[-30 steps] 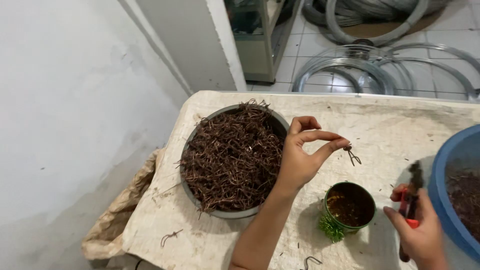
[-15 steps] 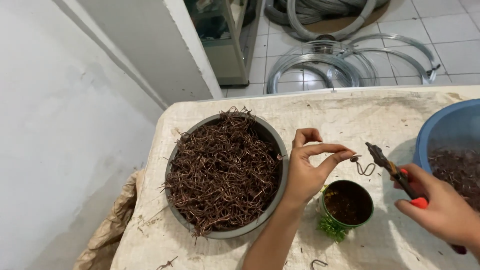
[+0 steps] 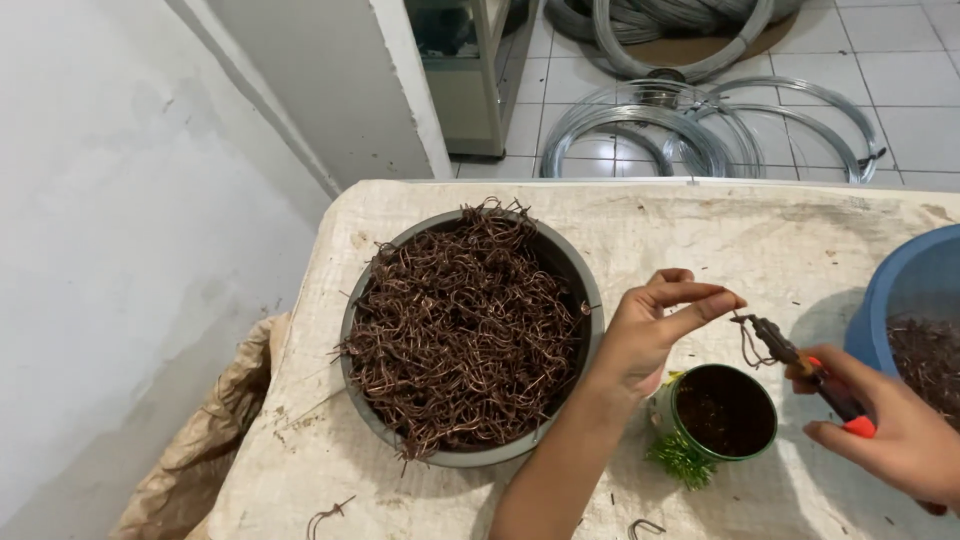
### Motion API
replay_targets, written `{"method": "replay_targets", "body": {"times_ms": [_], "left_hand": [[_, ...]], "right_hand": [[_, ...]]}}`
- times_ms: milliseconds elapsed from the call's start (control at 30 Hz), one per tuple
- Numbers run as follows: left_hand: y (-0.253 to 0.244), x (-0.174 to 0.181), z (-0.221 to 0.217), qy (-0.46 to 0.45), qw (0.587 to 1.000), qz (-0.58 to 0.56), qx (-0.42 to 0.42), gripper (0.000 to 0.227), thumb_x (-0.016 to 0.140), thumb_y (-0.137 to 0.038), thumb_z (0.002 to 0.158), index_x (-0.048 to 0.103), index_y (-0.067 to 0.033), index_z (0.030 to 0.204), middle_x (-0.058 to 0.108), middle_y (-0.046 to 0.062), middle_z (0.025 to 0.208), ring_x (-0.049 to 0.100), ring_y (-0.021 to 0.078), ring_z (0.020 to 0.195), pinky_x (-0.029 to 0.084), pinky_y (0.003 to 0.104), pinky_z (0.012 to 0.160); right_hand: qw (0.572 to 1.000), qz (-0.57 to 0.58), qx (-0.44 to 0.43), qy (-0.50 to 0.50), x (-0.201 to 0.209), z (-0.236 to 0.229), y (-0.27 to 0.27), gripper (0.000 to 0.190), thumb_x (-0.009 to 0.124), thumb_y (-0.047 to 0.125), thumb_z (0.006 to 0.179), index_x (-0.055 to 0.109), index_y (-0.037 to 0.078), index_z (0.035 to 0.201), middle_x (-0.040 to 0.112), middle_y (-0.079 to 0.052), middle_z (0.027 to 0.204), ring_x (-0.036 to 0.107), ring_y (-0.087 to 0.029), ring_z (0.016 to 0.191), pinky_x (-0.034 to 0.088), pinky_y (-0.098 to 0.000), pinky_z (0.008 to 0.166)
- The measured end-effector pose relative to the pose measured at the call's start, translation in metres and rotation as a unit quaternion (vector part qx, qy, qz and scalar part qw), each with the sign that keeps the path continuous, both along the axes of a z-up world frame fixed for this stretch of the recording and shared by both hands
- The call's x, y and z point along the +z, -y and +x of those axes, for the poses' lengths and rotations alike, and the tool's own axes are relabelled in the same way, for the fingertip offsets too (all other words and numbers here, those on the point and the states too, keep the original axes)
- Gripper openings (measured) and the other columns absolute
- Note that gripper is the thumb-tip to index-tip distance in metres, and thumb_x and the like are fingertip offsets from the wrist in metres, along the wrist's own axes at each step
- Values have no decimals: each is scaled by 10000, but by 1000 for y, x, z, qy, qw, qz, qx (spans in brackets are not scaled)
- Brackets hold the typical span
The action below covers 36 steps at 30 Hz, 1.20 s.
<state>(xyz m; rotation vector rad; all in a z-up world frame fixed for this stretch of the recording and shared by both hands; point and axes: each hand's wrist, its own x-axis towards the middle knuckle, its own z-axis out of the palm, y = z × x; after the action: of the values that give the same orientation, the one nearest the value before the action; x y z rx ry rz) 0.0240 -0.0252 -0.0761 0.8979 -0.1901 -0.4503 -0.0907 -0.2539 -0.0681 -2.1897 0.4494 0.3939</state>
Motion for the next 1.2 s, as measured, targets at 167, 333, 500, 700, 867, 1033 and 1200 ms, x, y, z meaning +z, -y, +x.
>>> {"method": "replay_targets", "body": {"times_ms": [167, 333, 500, 700, 867, 1033, 1200], "left_hand": [[7, -8, -2, -42, 995, -77, -49, 240, 850, -139, 756, 789, -107, 986, 637, -50, 1024, 563, 91, 1167, 488, 248, 1131], [9, -21, 3, -86, 992, -28, -86, 181, 860, -199, 777, 794, -290, 918, 773, -122, 956, 650, 56, 1126, 291, 288, 902], [7, -19, 1, -92, 984, -81, -127, 158, 849, -196, 820, 788, -251, 956, 779, -13, 1039, 653, 138, 1215, 270, 408, 1117], [14, -10, -8, -126, 985, -27, -112, 156, 854, -244, 792, 783, -278, 927, 776, -62, 1048, 631, 57, 1215, 229, 350, 1042], [15, -4, -13, -112, 990, -19, -86, 158, 870, -256, 757, 791, -287, 891, 778, -89, 985, 626, 64, 1154, 241, 339, 1039], [19, -2, -16, -129, 990, -19, -52, 194, 886, -244, 714, 781, -296, 868, 777, -104, 969, 646, 27, 1108, 257, 292, 990], [21, 3, -19, -134, 990, 4, -33, 172, 882, -285, 717, 791, -309, 861, 764, -164, 940, 596, 10, 1094, 236, 326, 959]], "right_hand": [[998, 26, -30, 42, -15, -10, -5, 601, 784, -48, 778, 637, 87, 1345, 786, -106, 1182, 702, -162, 1198, 437, -305, 1091], [978, 169, -106, 59, -34, -20, 0, 703, 675, -203, 786, 532, -20, 1450, 679, -146, 1379, 606, -198, 1270, 336, -294, 1208], [997, 11, -57, 56, -13, -20, -9, 598, 792, 35, 782, 621, 73, 1354, 758, -79, 1272, 681, -168, 1215, 434, -323, 1117], [975, -93, -77, 186, -10, -22, -35, 644, 777, 73, 723, 611, 110, 1344, 740, -76, 1174, 718, -212, 1038, 493, -349, 927], [969, -115, -98, 196, -4, -22, -54, 648, 768, 134, 727, 597, 92, 1351, 709, -98, 1196, 697, -279, 1057, 503, -411, 894], [947, -125, -82, 284, -18, -22, -55, 593, 704, 93, 716, 611, 30, 1298, 679, -114, 1187, 662, -257, 1051, 489, -380, 1016], [919, -192, -68, 337, -30, -23, -48, 671, 749, 145, 711, 572, -50, 1328, 634, -206, 1201, 659, -344, 1087, 480, -434, 978]]}}
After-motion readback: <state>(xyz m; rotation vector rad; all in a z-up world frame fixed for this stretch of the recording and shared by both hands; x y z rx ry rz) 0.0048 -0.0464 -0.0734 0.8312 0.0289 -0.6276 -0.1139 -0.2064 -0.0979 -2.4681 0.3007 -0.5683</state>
